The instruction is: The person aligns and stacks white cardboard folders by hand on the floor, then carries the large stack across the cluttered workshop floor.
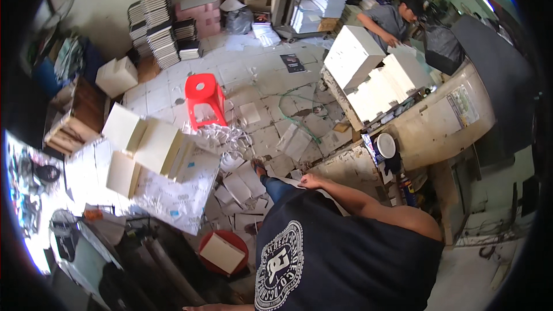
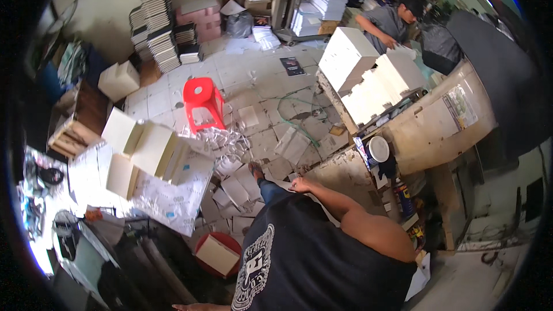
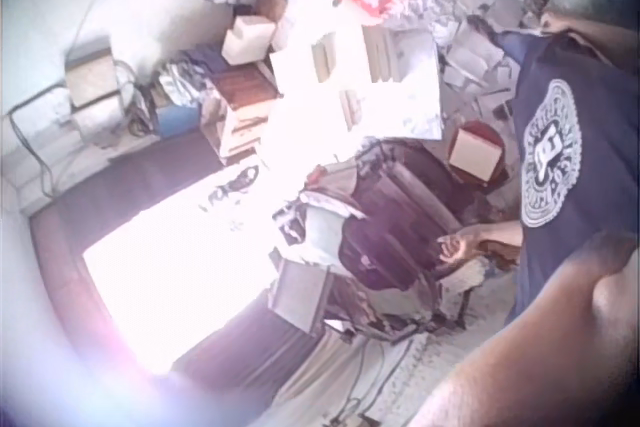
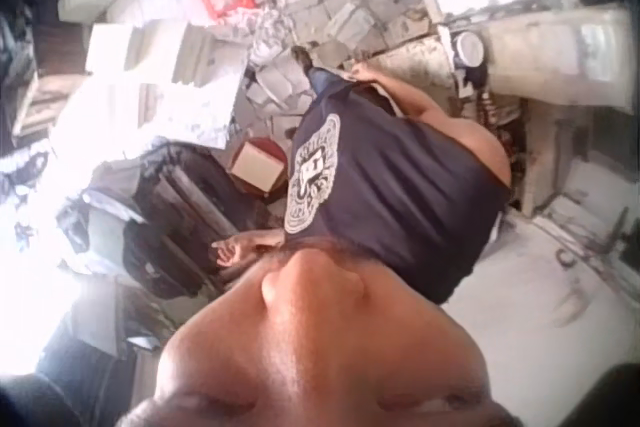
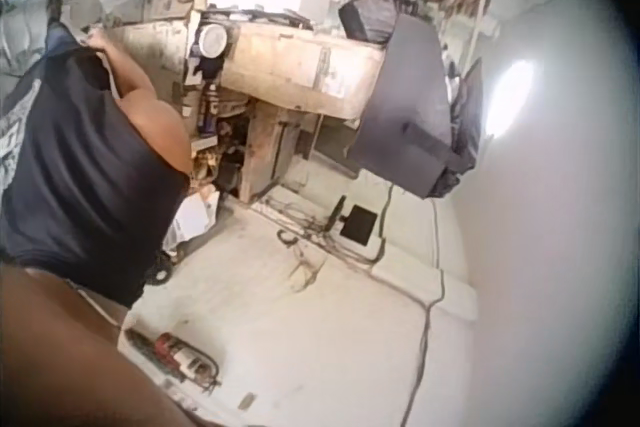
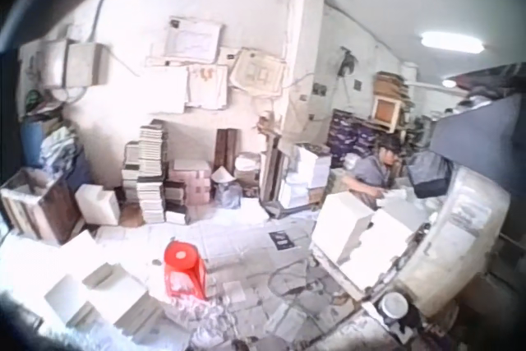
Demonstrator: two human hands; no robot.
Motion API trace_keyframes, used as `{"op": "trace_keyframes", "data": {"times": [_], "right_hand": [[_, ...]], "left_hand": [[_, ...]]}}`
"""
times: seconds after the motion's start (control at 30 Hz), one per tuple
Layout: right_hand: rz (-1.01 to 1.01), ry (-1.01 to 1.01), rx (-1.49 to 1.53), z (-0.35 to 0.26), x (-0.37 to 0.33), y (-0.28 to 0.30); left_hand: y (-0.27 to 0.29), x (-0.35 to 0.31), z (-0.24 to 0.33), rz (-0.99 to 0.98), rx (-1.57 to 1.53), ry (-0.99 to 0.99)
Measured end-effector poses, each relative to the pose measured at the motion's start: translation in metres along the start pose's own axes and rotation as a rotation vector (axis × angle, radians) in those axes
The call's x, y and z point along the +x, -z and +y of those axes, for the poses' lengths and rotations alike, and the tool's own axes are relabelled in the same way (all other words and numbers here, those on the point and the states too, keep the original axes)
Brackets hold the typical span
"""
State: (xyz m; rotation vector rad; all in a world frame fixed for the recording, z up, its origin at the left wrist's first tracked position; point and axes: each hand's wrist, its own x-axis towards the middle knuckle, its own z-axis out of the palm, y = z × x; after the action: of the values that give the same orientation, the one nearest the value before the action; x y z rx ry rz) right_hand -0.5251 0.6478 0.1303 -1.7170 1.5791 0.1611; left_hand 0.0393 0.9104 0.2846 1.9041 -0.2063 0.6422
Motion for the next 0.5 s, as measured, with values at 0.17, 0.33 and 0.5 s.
{"op": "trace_keyframes", "data": {"times": [0.17, 0.33, 0.5], "right_hand": [[0.126, -0.124, 0.175, -0.014, 0.032, 0.050], [0.236, -0.170, 0.320, 0.022, 0.112, 0.077], [0.112, -0.252, 0.370, 0.061, 0.170, 0.132]], "left_hand": [[-0.106, -0.058, 0.058, -0.318, -0.157, 0.006], [-0.225, -0.118, 0.136, -0.553, -0.309, -0.015], [-0.348, -0.182, 0.220, -0.793, -0.484, -0.030]]}}
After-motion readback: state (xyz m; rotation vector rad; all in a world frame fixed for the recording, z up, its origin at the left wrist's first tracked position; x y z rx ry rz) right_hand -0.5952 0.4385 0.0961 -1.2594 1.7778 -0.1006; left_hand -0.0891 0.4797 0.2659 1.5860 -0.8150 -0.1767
